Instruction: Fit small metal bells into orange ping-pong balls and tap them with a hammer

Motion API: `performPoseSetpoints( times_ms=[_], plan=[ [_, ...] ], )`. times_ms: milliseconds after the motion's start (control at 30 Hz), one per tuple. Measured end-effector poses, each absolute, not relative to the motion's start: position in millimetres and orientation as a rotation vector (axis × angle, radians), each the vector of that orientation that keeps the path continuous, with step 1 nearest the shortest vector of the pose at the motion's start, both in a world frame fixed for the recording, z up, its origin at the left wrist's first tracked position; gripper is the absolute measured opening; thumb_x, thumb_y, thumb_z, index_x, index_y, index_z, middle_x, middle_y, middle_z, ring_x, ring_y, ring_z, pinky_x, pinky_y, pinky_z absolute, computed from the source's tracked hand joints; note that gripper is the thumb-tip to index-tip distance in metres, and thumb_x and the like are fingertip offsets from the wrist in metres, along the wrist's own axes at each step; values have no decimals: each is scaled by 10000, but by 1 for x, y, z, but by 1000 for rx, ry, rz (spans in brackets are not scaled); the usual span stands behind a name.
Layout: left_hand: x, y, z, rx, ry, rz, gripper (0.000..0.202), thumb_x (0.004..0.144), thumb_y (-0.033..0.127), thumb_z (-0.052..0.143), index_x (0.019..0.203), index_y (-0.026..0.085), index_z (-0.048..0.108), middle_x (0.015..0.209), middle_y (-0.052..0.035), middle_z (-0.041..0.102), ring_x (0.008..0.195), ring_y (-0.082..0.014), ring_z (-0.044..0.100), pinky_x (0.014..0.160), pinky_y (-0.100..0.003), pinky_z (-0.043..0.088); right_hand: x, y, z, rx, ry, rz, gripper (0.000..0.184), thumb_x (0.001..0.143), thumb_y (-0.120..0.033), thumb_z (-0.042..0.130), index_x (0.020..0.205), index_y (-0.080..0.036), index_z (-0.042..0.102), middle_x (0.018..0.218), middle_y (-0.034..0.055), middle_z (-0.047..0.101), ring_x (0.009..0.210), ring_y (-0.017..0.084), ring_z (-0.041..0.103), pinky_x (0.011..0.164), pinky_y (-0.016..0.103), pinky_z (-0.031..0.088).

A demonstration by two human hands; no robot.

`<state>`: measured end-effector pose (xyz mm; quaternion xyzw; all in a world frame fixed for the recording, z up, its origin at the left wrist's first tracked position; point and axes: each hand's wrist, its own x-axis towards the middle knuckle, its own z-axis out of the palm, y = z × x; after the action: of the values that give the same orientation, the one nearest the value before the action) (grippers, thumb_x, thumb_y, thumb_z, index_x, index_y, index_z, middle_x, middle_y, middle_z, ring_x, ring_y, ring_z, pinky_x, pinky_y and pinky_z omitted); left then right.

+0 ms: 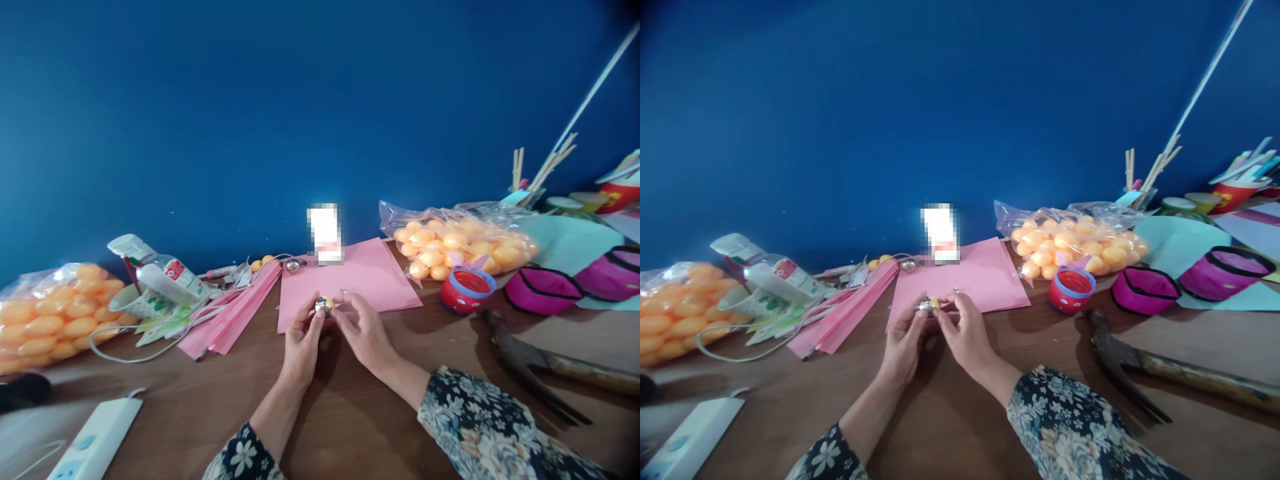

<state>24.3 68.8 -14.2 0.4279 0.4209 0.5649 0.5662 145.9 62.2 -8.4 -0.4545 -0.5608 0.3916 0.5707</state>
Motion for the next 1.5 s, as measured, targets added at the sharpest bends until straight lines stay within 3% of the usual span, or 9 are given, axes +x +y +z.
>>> performPoseSetpoints(
  times_ms=[200, 367, 567, 1000, 1233, 1500],
  plan=[
    [23, 71, -16, 1070, 1090, 1390, 405, 723, 350, 617, 1092, 193, 564, 1010, -80, 648, 890, -191, 622, 758, -309, 512, 148, 60, 0, -1086, -1388, 843, 162, 828, -308, 508, 917, -197, 586, 911, 47, 651, 872, 180, 622, 768, 283, 512],
    [23, 71, -18, 1043, 1080, 1375, 452, 740, 356, 600, 1156, 187, 551, 1140, -105, 603, 978, -216, 590, 784, -300, 498, 149, 61, -1, -1080, -1402, 848, 158, 838, -301, 498, 896, -191, 596, 848, 37, 662, 813, 171, 633, 743, 275, 513],
    [24, 70, -18, 1025, 1019, 1373, 487, 754, 334, 591, 1212, 199, 499, 1139, -98, 603, 1078, -239, 541, 855, -351, 477, 148, 63, -7, -1089, -1409, 678, 137, 827, -250, 518, 939, -189, 568, 953, 60, 625, 869, 172, 610, 755, 281, 518],
    [23, 71, -20, 958, 1000, 1357, 496, 764, 364, 564, 1220, 179, 498, 1071, -93, 638, 847, -176, 633, 753, -302, 506, 149, 62, -6, -1093, -1481, 649, 105, 839, -233, 498, 880, -182, 581, 864, 46, 626, 789, 157, 606, 740, 274, 507],
    [23, 71, -21, 1068, 1077, 1356, 475, 771, 370, 550, 1204, 178, 515, 1123, -97, 616, 926, -186, 607, 780, -297, 493, 149, 63, -8, -1117, -1459, 663, 106, 843, -235, 486, 856, -182, 576, 836, 48, 639, 750, 159, 613, 713, 277, 508],
    [22, 67, -16, 1155, 1214, 1308, 490, 772, 408, 531, 1192, 157, 527, 1009, -96, 660, 803, -176, 624, 690, -287, 508, 148, 60, -9, -1158, -1441, 651, 97, 838, -214, 495, 859, -181, 585, 849, 54, 647, 783, 169, 617, 726, 276, 501]
  ],
)
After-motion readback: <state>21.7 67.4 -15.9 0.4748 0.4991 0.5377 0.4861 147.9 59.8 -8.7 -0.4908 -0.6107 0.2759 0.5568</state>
